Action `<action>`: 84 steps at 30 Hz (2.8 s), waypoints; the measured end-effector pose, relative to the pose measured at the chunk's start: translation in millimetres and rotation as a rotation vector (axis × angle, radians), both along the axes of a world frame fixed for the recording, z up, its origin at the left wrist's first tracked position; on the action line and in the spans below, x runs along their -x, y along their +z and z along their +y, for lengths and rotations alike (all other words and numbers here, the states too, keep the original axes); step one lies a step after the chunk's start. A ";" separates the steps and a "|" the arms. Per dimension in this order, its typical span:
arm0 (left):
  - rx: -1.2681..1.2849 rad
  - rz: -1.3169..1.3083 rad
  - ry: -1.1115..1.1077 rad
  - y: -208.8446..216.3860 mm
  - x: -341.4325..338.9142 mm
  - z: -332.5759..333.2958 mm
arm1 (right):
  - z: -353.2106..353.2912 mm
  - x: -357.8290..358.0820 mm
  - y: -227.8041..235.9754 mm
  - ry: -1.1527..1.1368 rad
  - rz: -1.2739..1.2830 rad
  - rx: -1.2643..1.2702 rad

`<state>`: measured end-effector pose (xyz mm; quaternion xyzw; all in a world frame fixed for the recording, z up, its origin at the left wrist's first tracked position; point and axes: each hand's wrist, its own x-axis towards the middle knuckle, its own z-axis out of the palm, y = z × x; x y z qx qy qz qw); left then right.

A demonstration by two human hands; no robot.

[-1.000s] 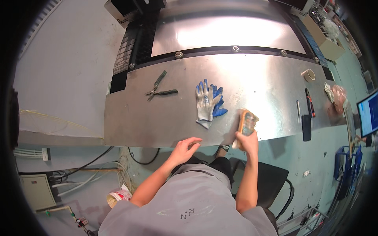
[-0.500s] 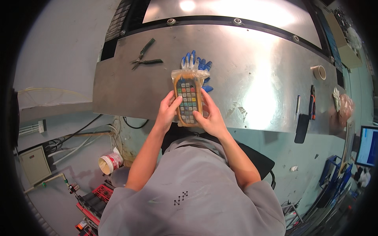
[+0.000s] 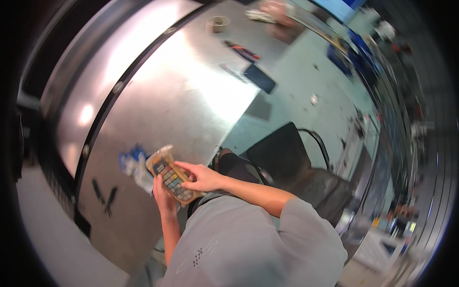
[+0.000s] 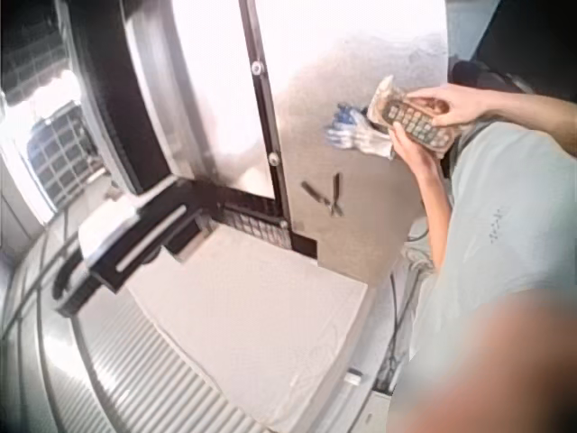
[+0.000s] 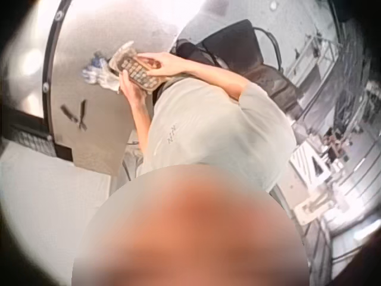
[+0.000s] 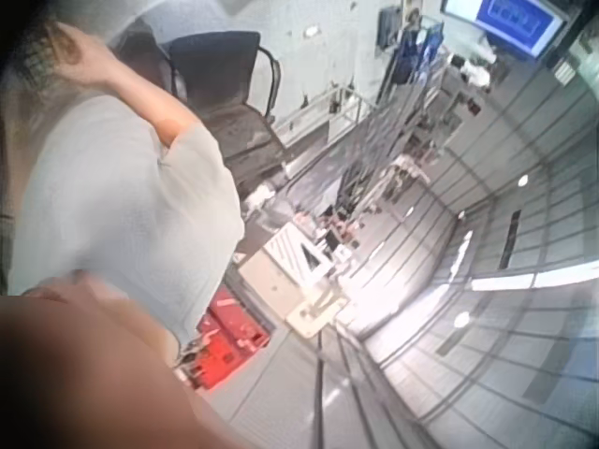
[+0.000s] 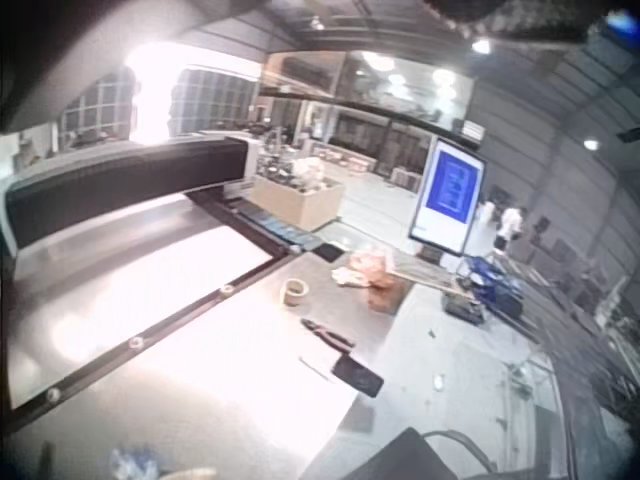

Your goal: The person operates a laser cutting machine using a handheld remote control and a long wooden stick. They use the stick to guide the laser head and clear debris from the cutting bed while the machine cuts a metal sheet, producing sparks.

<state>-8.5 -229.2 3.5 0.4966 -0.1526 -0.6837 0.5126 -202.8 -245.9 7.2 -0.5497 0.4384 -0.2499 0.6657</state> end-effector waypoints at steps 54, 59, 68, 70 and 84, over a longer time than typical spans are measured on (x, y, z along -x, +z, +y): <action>-0.495 0.218 0.110 -93.9 1037.7 -272.0 | -112.1 1163.7 -121.5 -0.529 0.361 -0.762; -0.353 0.399 0.356 -127.1 1094.0 -359.4 | -281.1 1263.1 -153.2 -0.372 0.593 -0.520; -0.162 0.158 0.315 -66.4 1126.8 -576.0 | -534.2 1320.2 -97.8 -0.614 0.288 -0.472; -0.125 0.005 0.329 -47.3 1114.5 -614.8 | -562.6 1335.8 -105.5 -0.586 0.449 -0.544; -0.383 0.248 1.060 -76.6 1128.6 -782.2 | -1077.1 1309.3 -191.6 0.261 0.745 -0.095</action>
